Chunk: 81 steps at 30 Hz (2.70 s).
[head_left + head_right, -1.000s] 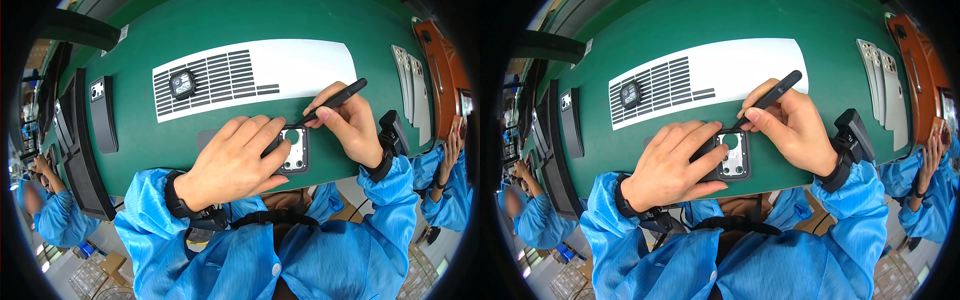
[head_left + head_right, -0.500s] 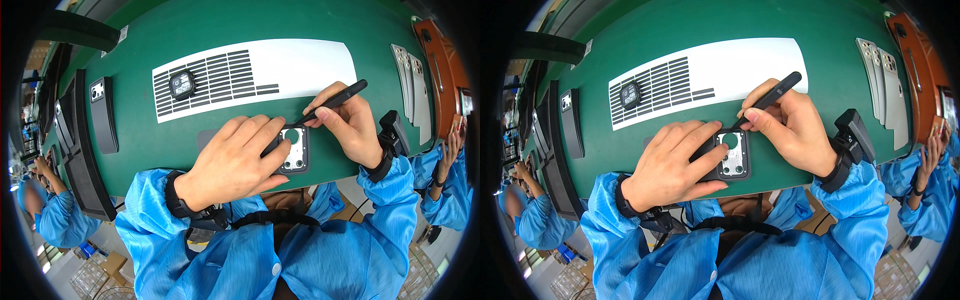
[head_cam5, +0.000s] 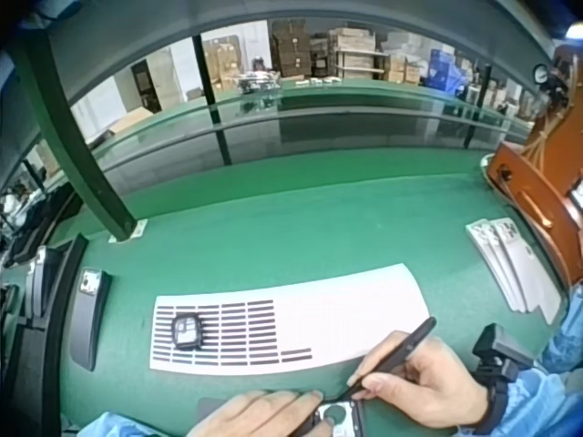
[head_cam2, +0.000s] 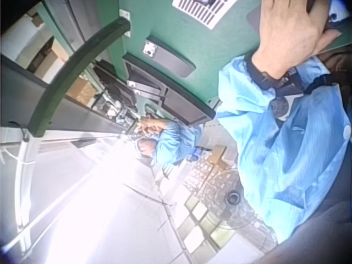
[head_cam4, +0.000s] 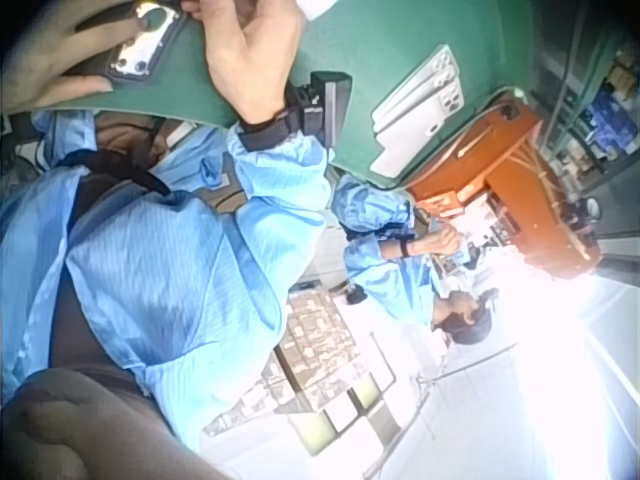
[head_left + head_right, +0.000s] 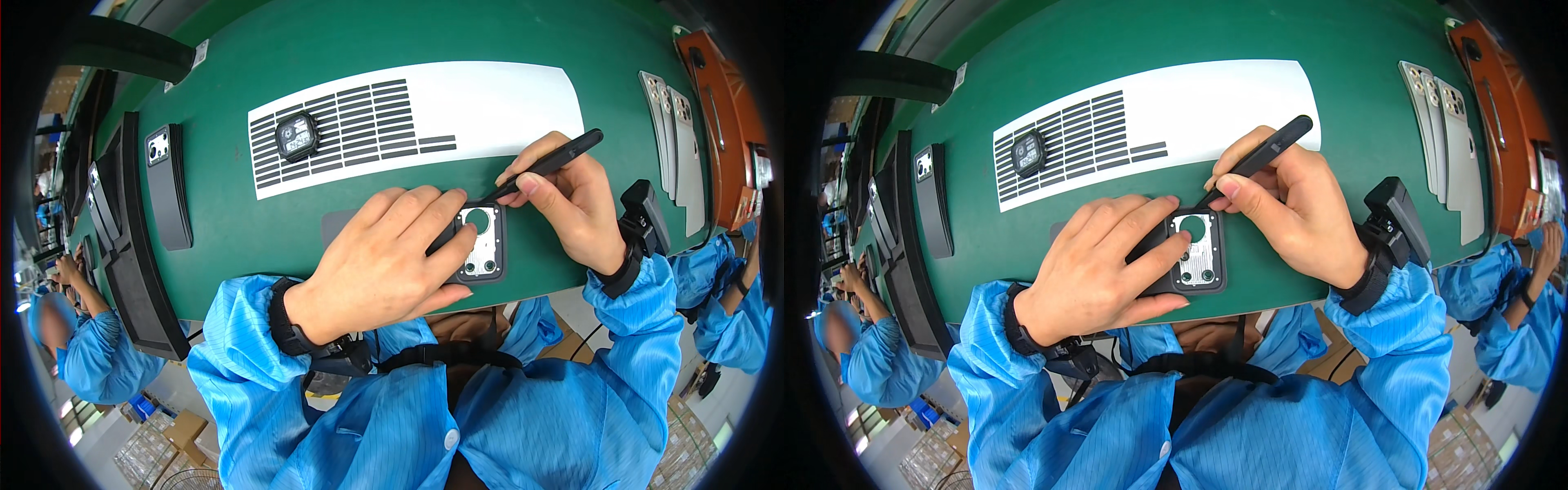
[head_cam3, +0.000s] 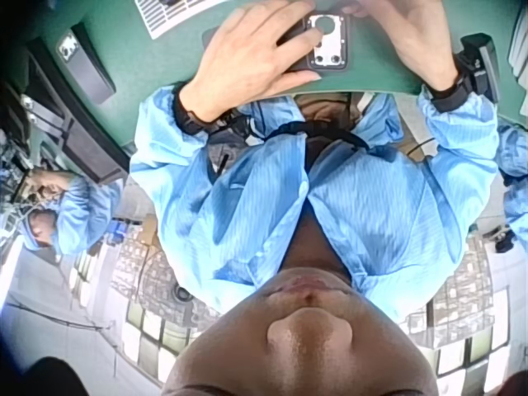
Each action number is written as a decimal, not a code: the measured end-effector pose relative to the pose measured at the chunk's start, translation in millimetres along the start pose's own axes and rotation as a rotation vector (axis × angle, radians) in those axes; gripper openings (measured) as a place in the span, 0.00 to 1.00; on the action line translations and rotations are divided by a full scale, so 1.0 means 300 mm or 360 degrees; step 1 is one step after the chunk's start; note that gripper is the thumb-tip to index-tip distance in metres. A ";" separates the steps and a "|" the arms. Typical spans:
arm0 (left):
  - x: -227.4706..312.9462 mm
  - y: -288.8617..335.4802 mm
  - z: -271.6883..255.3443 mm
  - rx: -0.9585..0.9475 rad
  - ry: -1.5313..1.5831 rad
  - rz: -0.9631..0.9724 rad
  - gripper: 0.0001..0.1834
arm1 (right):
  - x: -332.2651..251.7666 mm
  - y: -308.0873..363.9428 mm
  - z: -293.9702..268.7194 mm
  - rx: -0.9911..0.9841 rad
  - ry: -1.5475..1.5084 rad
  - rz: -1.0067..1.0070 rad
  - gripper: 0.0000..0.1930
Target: Assembling internal components and applying adhesive strips to mobile phone housings at a factory workbench.
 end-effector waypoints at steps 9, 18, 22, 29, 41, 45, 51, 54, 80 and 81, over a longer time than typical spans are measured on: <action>-0.001 -0.004 0.000 -0.0022 -0.0001 -0.0017 0.33 | 0.002 0.000 -0.001 -0.0008 0.0005 -0.0014 0.07; -0.002 -0.009 0.002 -0.0038 -0.0005 -0.0048 0.37 | 0.002 -0.001 -0.001 -0.0012 0.0003 -0.0022 0.07; -0.003 -0.010 0.005 -0.0053 -0.0014 -0.0049 0.37 | 0.003 -0.001 -0.002 -0.0010 -0.0006 -0.0008 0.07; -0.003 -0.011 0.004 -0.0055 -0.0016 -0.0053 0.37 | 0.001 -0.003 -0.002 -0.0016 -0.0011 -0.0007 0.07; -0.006 -0.013 0.003 -0.0068 0.0021 -0.0055 0.38 | 0.001 -0.003 0.000 -0.0020 -0.0023 0.0003 0.07; -0.006 -0.014 0.004 -0.0061 0.0050 -0.0058 0.38 | 0.001 -0.003 0.000 -0.0020 -0.0019 0.0017 0.07; -0.007 -0.014 0.001 -0.0071 0.0077 -0.0063 0.38 | 0.000 -0.004 0.001 -0.0022 -0.0020 0.0005 0.07; -0.010 -0.016 0.001 -0.0081 0.0117 -0.0069 0.37 | 0.002 -0.003 0.001 -0.0009 -0.0035 0.0003 0.07; -0.003 -0.007 0.007 0.0009 0.0047 -0.0044 0.32 | -0.108 0.080 0.109 -0.0778 0.1567 -0.0955 0.27; -0.001 -0.007 0.008 0.0014 0.0037 -0.0038 0.33 | -0.104 0.083 0.110 -0.0817 0.1586 -0.0922 0.29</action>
Point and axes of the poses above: each hand's wrist, its own y-axis away from the middle knuckle, its own z-axis out of the palm, x = y × z, the point moved 6 cm from there along -y, towards the middle knuckle, and after that the axes turned 14 degrees about -z, right-handed, at the moved point
